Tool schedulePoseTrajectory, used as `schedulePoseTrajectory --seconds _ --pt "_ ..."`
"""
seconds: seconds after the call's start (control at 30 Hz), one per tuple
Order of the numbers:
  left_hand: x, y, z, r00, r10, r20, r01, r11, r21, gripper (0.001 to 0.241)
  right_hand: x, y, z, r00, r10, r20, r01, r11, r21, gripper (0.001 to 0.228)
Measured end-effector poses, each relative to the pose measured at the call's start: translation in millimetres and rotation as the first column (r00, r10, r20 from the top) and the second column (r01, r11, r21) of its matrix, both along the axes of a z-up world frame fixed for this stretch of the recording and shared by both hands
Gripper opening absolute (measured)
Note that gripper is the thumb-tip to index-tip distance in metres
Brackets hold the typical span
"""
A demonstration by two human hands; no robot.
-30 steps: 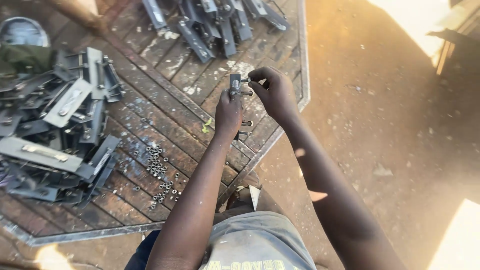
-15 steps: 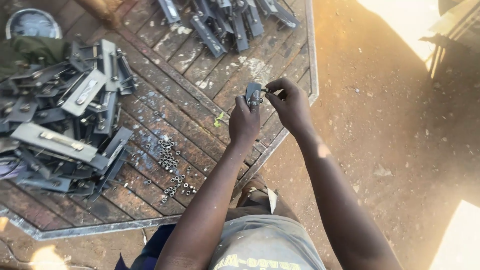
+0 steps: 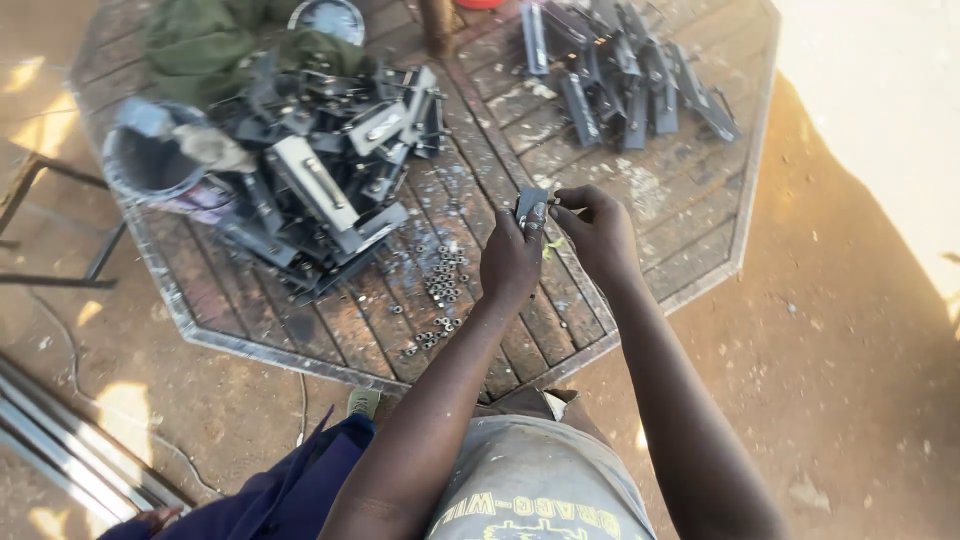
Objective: Assembling small metal components and brackets on a workbench in a fabrication environment.
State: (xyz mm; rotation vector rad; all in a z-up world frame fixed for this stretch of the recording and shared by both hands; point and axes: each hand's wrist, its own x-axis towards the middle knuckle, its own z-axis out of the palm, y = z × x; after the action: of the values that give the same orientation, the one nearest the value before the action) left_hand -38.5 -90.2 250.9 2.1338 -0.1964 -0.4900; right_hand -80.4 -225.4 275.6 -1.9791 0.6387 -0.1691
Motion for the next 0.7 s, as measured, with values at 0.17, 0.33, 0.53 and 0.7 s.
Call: schedulePoseTrajectory --seconds 0.17,0.33,0.53,0.7 --pt "10 57 17 0.999 0.028 0.036 -0.029 1.0 0.007 0.044 28 45 -5 0.994 0.081 0.079 -0.076 0.995 -0.064 0.022" --pt "26 90 28 0.995 0.096 0.038 -0.096 0.995 -0.01 0.045 48 75 -1 0.961 0.226 0.161 -0.193 0.961 -0.197 0.025" --pt "31 95 52 0.993 0.11 0.052 -0.103 0.988 -0.112 0.044 57 85 17 0.987 0.118 0.108 -0.103 0.985 -0.139 0.02" --pt "33 87 28 0.988 0.077 0.135 -0.077 0.997 -0.01 0.047 63 72 8 0.988 0.149 0.036 -0.143 0.982 -0.119 0.026"
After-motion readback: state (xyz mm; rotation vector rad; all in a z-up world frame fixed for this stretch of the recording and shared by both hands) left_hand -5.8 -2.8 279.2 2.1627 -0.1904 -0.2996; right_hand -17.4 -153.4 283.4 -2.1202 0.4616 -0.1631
